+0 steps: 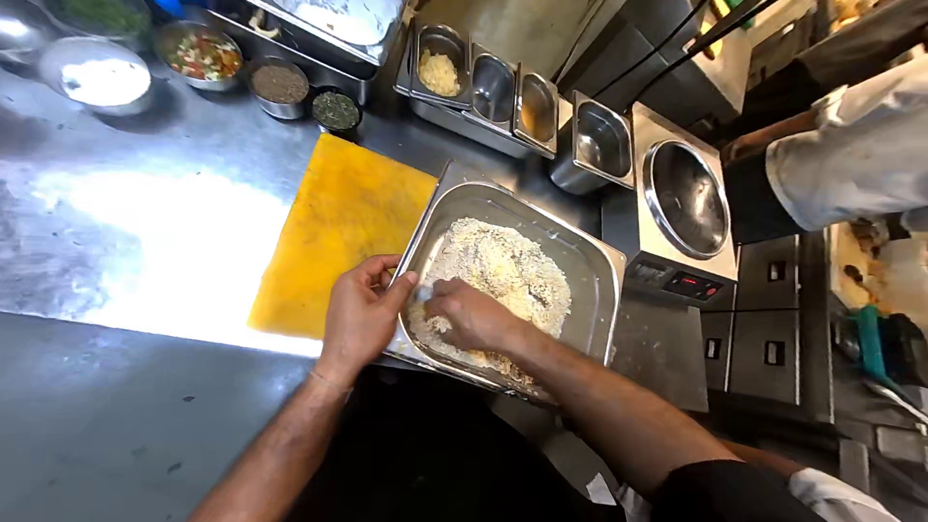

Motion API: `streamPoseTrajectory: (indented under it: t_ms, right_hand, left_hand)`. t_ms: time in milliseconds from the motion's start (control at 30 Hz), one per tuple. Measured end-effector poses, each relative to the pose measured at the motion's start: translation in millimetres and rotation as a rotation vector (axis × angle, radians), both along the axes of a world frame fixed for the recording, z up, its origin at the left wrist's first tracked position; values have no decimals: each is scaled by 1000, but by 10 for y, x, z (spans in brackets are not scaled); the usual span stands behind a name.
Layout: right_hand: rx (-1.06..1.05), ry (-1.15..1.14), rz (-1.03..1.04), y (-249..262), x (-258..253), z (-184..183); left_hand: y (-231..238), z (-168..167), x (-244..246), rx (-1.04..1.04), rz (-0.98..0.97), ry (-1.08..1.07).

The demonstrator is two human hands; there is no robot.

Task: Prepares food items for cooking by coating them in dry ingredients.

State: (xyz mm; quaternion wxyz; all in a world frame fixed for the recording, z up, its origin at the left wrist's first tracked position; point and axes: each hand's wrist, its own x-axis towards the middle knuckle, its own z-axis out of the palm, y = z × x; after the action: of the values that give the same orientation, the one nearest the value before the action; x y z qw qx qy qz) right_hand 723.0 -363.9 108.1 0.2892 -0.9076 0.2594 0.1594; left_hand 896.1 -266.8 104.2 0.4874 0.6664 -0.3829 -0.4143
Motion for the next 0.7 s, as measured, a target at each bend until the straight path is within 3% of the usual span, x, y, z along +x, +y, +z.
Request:
streamPoseTrajectory:
  t_ms: [133, 267, 367, 533, 700]
  right_hand:
    - [111, -3, -8, -133, -663, 533]
    - [-2, 108, -265, -14, -1161, 583]
    - [37, 210, -401, 156, -962, 333]
    - [68, -51, -516, -41, -719, 337]
    - [-95, 495, -652, 101, -1028, 409]
  left_hand:
    - [-6, 6, 1, 9, 8, 3]
    - [-26, 0, 4, 8, -2, 17]
    - [-28, 18, 10, 8, 0, 19]
    - [-26, 16, 4, 23, -1, -17]
    - [-23, -2, 1, 5, 15, -10]
